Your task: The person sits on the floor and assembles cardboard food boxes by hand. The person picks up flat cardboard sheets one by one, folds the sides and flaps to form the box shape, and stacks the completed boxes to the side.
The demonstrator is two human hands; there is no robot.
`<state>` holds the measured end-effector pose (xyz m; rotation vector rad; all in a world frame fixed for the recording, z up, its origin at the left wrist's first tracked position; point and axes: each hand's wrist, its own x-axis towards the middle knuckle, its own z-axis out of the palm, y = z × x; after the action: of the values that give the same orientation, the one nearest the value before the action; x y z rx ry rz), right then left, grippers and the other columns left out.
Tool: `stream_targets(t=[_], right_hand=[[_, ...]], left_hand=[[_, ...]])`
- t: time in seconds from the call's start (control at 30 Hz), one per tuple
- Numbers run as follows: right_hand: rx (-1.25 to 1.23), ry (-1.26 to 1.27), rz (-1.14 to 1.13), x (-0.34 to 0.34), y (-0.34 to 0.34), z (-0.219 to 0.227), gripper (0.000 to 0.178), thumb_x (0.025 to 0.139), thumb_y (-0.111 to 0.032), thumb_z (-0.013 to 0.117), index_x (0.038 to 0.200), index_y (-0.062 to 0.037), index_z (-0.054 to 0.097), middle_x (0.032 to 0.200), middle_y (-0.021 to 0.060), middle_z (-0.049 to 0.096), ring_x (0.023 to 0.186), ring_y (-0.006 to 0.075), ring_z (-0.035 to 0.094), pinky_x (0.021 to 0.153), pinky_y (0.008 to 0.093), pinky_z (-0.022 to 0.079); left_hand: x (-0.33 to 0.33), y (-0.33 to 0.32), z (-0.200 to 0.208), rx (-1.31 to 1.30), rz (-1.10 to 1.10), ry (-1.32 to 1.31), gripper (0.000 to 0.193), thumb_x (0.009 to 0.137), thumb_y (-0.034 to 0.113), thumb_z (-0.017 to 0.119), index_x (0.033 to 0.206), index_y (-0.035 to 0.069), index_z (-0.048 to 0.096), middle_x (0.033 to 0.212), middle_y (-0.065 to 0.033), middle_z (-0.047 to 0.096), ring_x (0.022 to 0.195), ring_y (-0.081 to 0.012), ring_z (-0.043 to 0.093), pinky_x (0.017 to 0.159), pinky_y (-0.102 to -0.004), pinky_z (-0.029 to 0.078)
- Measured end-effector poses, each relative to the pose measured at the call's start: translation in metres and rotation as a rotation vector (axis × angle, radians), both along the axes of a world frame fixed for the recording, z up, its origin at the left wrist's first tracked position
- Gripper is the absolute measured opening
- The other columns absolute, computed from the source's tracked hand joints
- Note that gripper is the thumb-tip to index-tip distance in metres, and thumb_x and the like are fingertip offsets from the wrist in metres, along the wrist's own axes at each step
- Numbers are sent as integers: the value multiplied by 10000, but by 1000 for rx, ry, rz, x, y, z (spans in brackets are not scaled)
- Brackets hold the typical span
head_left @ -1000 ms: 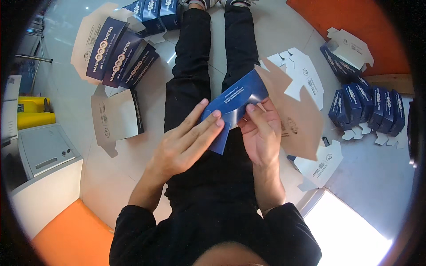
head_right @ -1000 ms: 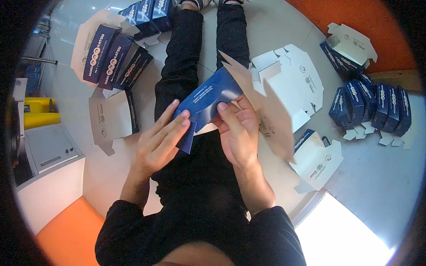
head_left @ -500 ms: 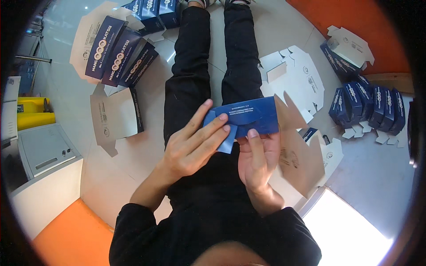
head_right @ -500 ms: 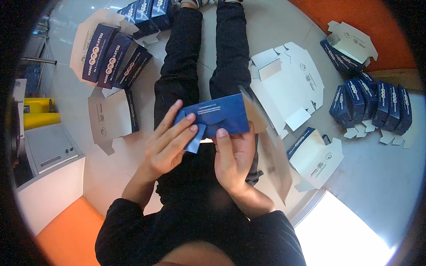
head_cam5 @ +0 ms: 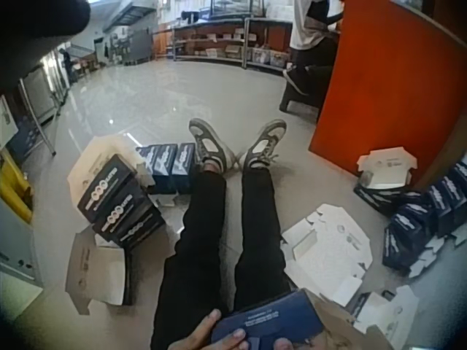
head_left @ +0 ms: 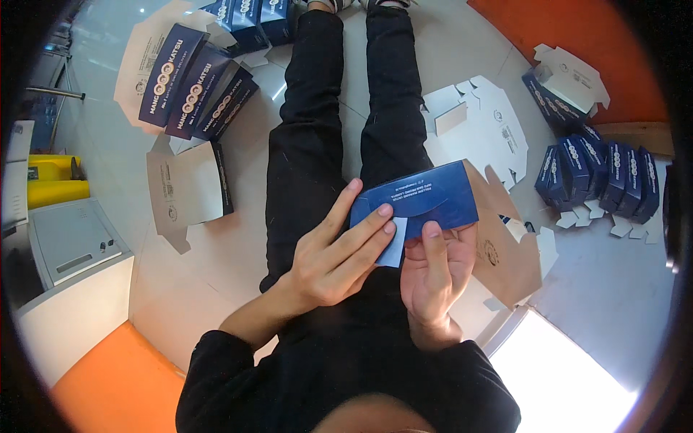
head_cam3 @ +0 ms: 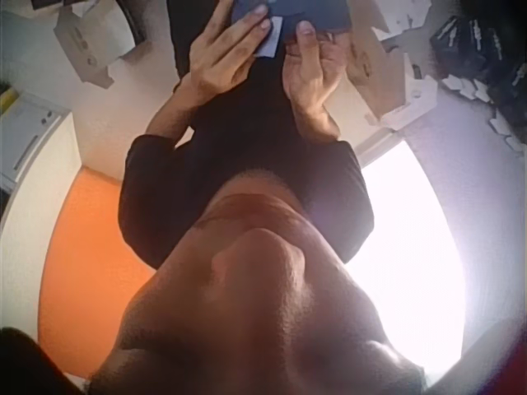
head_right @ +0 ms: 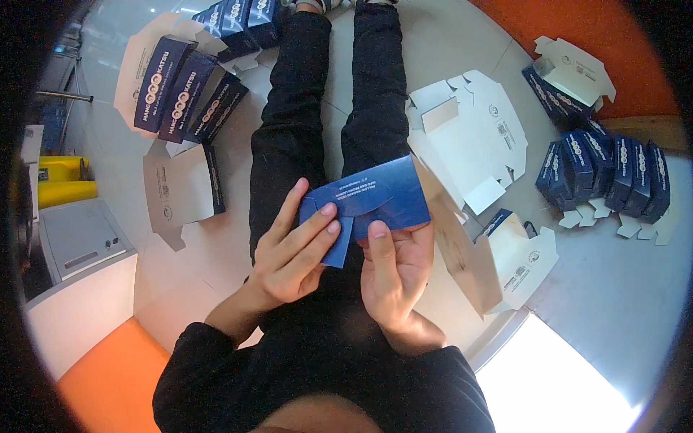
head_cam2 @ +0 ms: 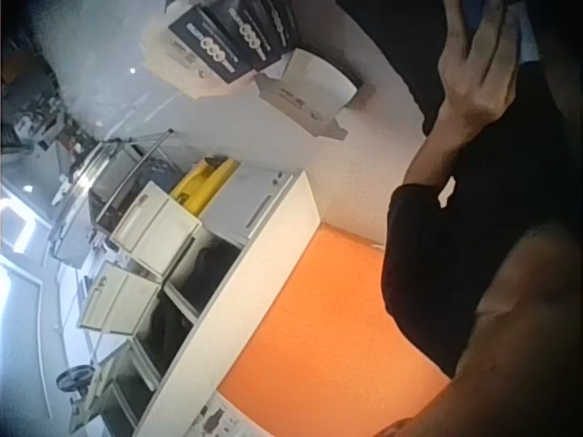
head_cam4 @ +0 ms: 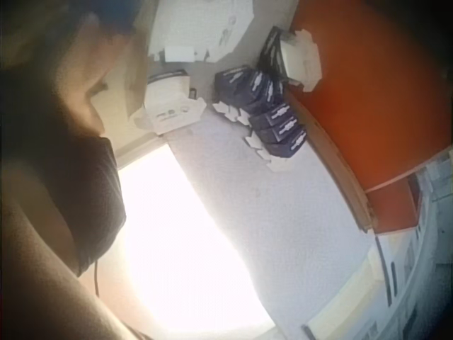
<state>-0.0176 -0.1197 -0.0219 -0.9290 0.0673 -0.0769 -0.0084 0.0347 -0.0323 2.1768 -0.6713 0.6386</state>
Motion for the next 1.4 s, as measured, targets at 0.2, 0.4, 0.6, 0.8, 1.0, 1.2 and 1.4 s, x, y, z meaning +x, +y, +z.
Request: stream_targets(t=[0.2,0.4,0.6,0.8,1.0,1.2,1.4], right_hand=[[-13,-31,-55,-11,11,0,426,1039,-56,489,1410,60,316,1341,223,550,1209,291,599,1009,411,525],[-27,109,52,0,-7,3,382,1016,-40,525,1378,46,437,1237,176,613,1088,241,658,960,368,559],[-177,139,90,-3,-19,1,366,995,4,540,1347,65,460,1235,179,616,1097,233,654,945,371,567],[-201,156,48,-19,-8,1,355,1002,-11,557,1339,68,477,1260,169,607,1149,216,608,1014,363,494],[-156,171,124,-9,-18,0,344,1002,-57,599,1317,57,524,1252,146,626,1133,194,604,1024,349,458],[-353,104,150,-4,-37,0,323,1000,-130,613,1261,54,570,1235,152,633,1100,203,622,979,345,494],[-851,21,-190,-8,-53,1,493,1017,-192,611,1388,63,410,1127,159,641,978,176,644,859,301,526]], left_hand=[[-2,-5,4,28,7,26,396,765,113,778,1119,-52,710,1251,-187,670,1183,-522,599,994,-511,541],[-3,-3,-12,41,-39,24,420,848,168,735,1193,-61,663,1288,-259,624,1228,-541,559,1032,-560,505],[-14,-2,-14,52,-55,32,416,907,203,692,1225,-61,647,1297,-255,618,1232,-536,558,1037,-548,502],[-10,-3,-12,10,-29,44,378,904,176,690,1195,-64,666,1291,-245,625,1244,-535,548,1047,-553,488],[2,10,10,-41,-81,193,409,855,226,750,1172,-28,701,1266,-189,660,1180,-425,606,1001,-480,469],[39,2,34,-85,-124,349,489,832,251,780,1254,26,677,1263,-163,666,1130,-336,642,971,-425,477],[56,-1,38,-73,-272,513,495,793,147,799,1264,60,671,1193,-168,676,1028,-333,690,871,-380,549]])
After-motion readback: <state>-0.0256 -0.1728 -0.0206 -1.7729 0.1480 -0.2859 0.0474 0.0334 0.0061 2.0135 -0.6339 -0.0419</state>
